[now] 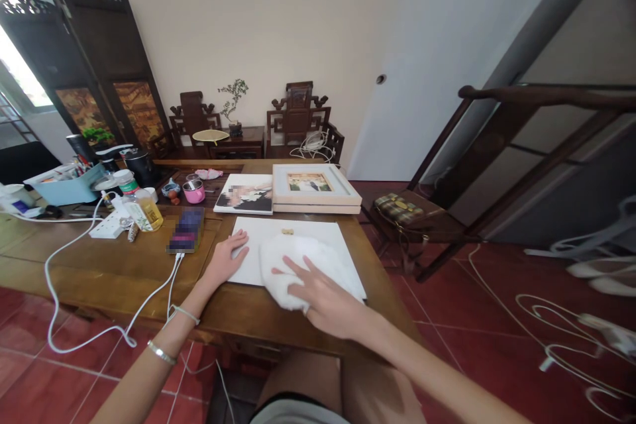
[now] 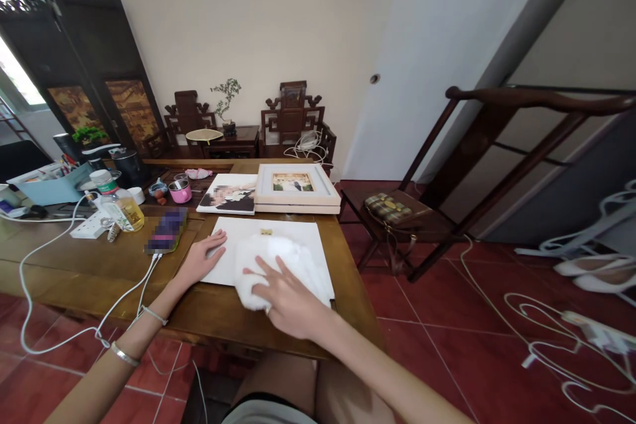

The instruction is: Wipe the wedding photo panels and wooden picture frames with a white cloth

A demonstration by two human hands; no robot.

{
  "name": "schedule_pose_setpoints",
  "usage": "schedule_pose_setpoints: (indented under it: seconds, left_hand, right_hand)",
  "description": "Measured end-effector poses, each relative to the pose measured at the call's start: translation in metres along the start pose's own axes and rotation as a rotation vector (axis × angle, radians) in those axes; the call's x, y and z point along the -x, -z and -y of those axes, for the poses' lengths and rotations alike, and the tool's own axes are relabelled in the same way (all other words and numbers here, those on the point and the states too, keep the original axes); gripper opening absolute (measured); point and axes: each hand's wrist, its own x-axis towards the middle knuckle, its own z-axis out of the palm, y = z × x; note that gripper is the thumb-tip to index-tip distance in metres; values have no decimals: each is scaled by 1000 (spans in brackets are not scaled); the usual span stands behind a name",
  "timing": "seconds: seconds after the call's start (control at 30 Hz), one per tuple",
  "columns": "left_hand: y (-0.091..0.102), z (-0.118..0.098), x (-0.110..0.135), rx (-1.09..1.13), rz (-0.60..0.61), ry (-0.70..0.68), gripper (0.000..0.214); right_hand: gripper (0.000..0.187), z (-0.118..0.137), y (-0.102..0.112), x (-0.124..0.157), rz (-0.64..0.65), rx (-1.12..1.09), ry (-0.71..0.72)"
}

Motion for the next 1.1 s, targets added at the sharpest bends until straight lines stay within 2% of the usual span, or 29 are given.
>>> schedule_pose_setpoints:
  seconds: [0.17, 0.23, 0.3, 0.37, 0.53, 0.63, 0.7, 0.77, 0.93, 1.0, 1.1]
  left_hand:
    - [0, 0, 1, 2, -7, -15, 36]
    - [0, 0, 1, 4, -9, -12, 36]
    - [0, 1, 1, 4, -12, -11, 35]
    - [-1, 1, 1, 7, -16, -13, 35]
    - [-1, 2, 0, 25, -13, -6, 36]
    - [-1, 1, -1, 32, -13, -6, 35]
    - [-1, 1, -1, 27, -13, -8, 35]
    - [-1, 0, -1, 18, -11, -9, 35]
    - [-1, -1, -1, 9, -10, -10, 35]
    - [-1, -1, -1, 2, -5, -5, 36]
    - [0, -1, -1, -4, -7, -8, 37]
  right_hand:
    - [49, -57, 8, -35, -37, 82, -189]
    - [49, -69, 9, -47, -66, 102, -276]
    - [48, -68, 8, -52, -95, 110, -316]
    - [47, -51, 3, -48, -107, 112, -284]
    - [46, 18, -12, -10, -20, 39, -64]
    - [45, 34, -13, 5, 35, -29, 53]
    - [45, 26, -9, 3, 31, -43, 50]
    - [46, 4, -3, -8, 8, -32, -1]
    - [44, -56, 9, -58, -55, 87, -190]
    - [44, -62, 7, -72, -80, 125, -248]
    - [45, -43, -3, -73, -82, 139, -236]
